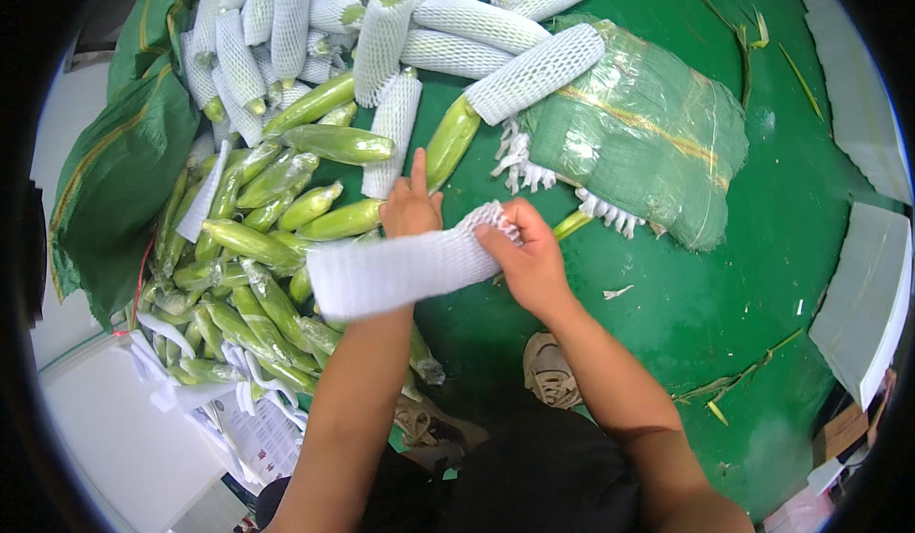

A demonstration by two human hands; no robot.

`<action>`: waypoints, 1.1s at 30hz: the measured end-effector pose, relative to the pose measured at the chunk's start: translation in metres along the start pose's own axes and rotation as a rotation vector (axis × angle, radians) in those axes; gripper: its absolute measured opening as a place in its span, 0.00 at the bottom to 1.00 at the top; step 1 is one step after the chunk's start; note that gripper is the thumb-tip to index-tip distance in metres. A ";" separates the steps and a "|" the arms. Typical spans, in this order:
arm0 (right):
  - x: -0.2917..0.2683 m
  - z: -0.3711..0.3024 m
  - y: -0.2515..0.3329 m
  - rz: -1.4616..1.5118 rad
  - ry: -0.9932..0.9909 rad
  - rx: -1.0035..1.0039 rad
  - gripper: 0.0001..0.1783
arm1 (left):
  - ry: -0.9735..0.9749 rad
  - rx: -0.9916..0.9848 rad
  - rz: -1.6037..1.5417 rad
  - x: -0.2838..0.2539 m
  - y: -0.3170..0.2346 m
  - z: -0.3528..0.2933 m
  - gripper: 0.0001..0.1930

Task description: The person wraps individual corn cobs in plastic film and then slides them into white mesh protective sleeves by hand.

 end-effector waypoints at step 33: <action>0.074 -0.020 -0.078 0.264 0.269 0.453 0.07 | -0.055 -0.378 -2.075 -0.020 0.050 -0.209 0.31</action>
Point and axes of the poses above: each hand's wrist, its own z-axis towards the middle knuckle, its own x-axis out of the palm, y = z × x, the point moved 3 cm from there along z, towards the middle knuckle, and after that the axes turned 4 degrees about y, right-handed, at the moved point
